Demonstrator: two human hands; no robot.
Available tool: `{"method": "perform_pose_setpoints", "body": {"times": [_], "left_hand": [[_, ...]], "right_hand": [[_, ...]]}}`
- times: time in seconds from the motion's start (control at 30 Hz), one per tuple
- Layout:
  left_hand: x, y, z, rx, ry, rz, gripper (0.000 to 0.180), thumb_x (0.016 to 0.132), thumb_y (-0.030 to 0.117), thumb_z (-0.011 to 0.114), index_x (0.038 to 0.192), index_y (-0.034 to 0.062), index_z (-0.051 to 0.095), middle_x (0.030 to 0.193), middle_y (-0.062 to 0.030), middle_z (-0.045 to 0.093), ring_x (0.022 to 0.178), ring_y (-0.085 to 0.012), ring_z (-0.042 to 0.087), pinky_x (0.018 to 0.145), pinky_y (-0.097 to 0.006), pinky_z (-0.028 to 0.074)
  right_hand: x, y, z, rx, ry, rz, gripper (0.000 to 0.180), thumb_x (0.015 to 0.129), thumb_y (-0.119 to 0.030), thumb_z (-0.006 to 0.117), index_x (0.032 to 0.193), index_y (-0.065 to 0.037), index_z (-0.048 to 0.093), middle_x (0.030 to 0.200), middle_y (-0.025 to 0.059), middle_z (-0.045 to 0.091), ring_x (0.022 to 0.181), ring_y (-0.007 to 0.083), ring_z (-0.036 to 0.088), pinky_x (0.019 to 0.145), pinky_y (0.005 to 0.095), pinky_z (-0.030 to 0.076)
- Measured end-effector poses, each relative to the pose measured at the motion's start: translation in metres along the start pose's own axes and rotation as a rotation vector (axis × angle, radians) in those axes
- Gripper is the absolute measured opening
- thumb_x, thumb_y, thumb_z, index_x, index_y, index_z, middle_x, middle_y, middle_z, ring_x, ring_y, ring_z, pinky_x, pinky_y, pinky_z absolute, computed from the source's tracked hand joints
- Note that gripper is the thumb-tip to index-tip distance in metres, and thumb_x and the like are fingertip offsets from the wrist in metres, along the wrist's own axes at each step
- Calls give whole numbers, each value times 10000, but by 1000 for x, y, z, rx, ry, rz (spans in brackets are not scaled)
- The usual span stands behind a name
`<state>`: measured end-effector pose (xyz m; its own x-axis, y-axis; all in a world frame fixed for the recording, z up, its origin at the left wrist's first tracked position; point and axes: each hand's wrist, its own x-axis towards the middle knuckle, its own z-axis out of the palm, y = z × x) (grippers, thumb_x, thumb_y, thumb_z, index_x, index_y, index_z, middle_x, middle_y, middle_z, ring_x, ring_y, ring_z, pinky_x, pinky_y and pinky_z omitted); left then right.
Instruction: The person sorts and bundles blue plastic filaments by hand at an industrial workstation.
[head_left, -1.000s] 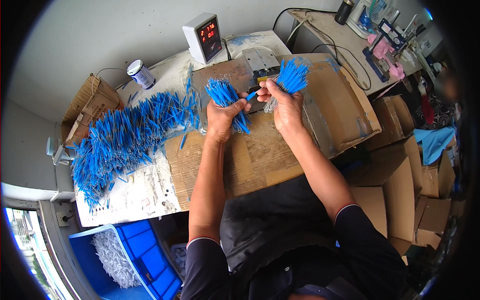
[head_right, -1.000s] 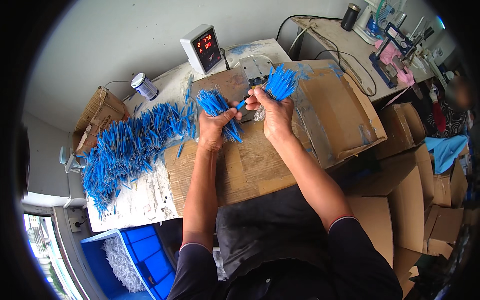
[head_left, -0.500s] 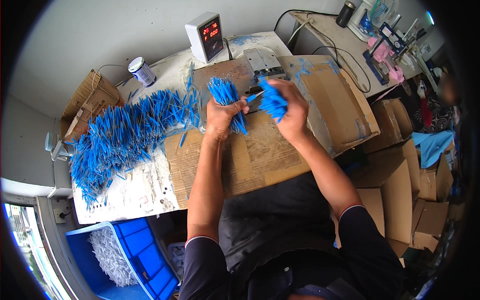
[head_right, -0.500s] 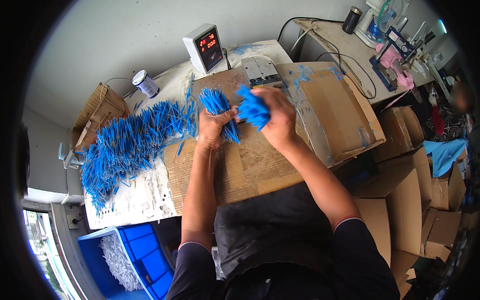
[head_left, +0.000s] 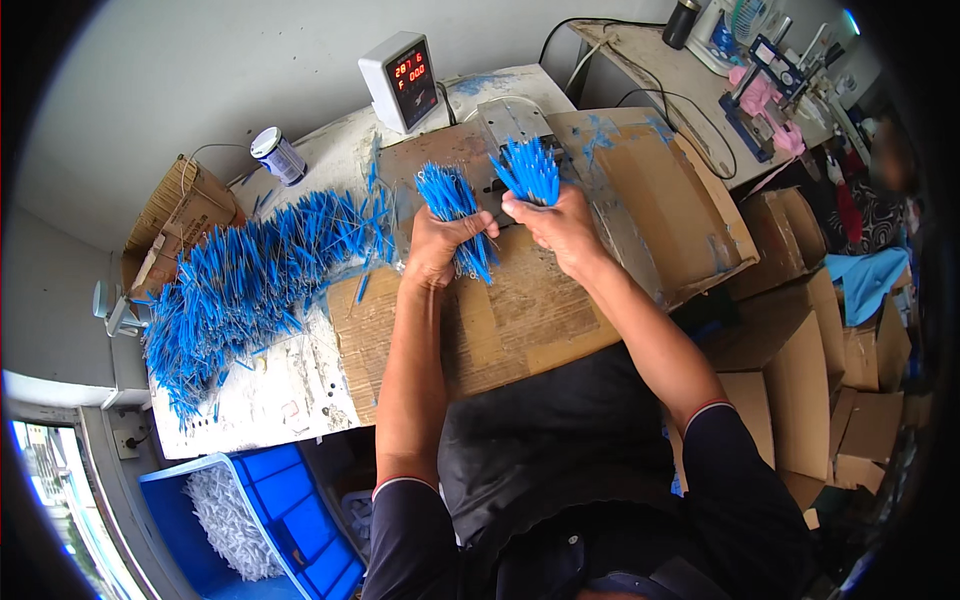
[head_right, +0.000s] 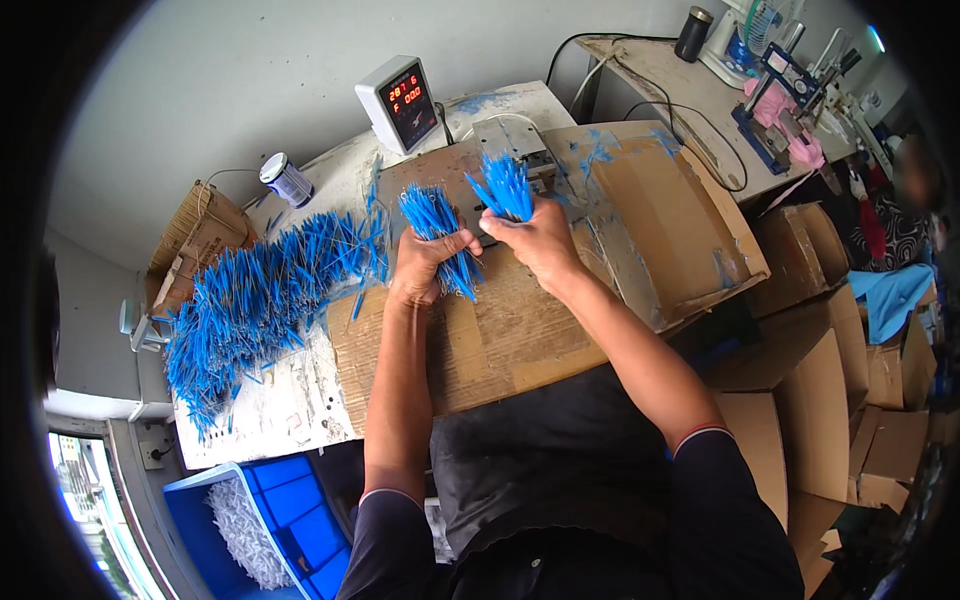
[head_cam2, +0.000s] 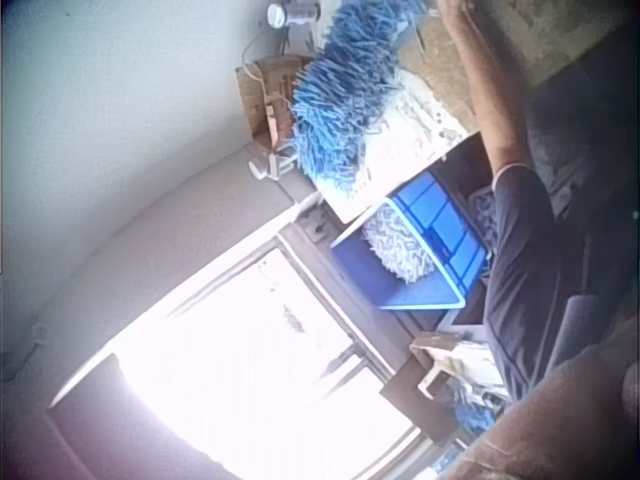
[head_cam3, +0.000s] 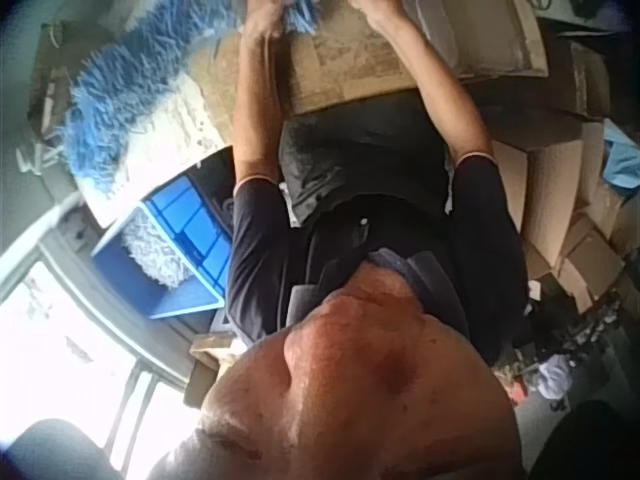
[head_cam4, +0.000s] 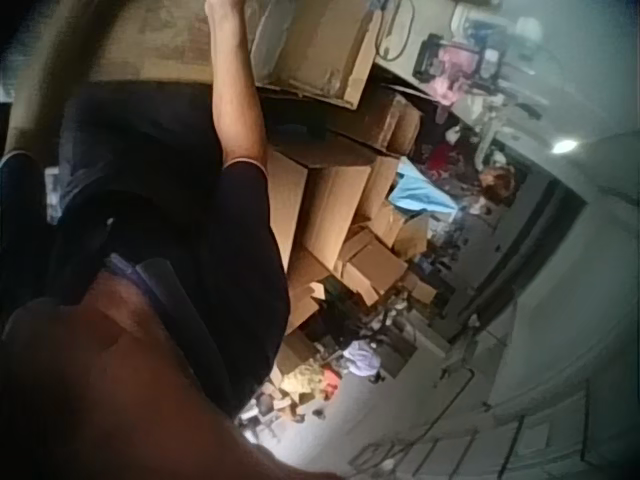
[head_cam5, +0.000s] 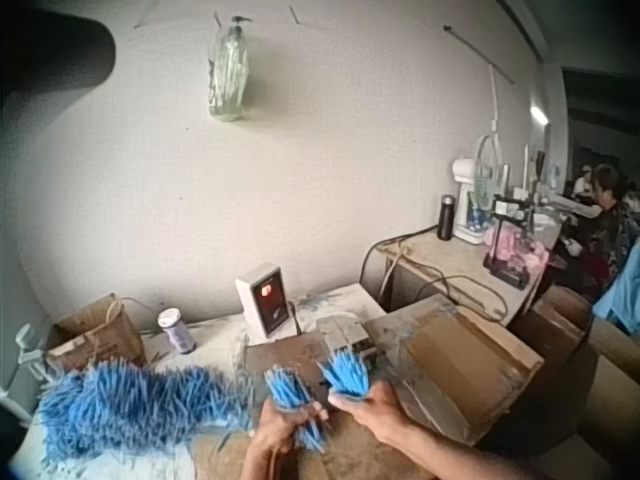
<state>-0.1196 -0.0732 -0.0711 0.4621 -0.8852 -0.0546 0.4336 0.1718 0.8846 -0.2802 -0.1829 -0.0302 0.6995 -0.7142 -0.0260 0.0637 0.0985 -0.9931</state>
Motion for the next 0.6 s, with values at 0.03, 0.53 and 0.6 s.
{"method": "perform_pose_setpoints", "body": {"times": [0.03,0.53,0.6], "left_hand": [[-2,0,0,41,-26,12,250,827,3,809,1021,-24,654,879,-126,719,757,-226,715,709,-339,591],[-5,3,12,-103,-35,55,240,825,-25,795,1024,-41,661,901,-143,727,786,-238,724,733,-359,608],[-1,0,5,-88,-53,81,266,833,-19,779,1048,-33,624,917,-156,715,784,-261,726,736,-370,601]], "right_hand": [[-2,-1,11,56,-16,-17,139,855,-92,791,955,-38,710,772,1,669,600,48,550,500,230,416],[17,24,17,314,179,-182,80,895,-81,762,864,-35,705,755,35,686,636,103,648,604,249,540],[15,28,23,171,153,-282,71,915,-77,742,915,-24,695,796,45,696,669,103,653,621,270,552]]}}
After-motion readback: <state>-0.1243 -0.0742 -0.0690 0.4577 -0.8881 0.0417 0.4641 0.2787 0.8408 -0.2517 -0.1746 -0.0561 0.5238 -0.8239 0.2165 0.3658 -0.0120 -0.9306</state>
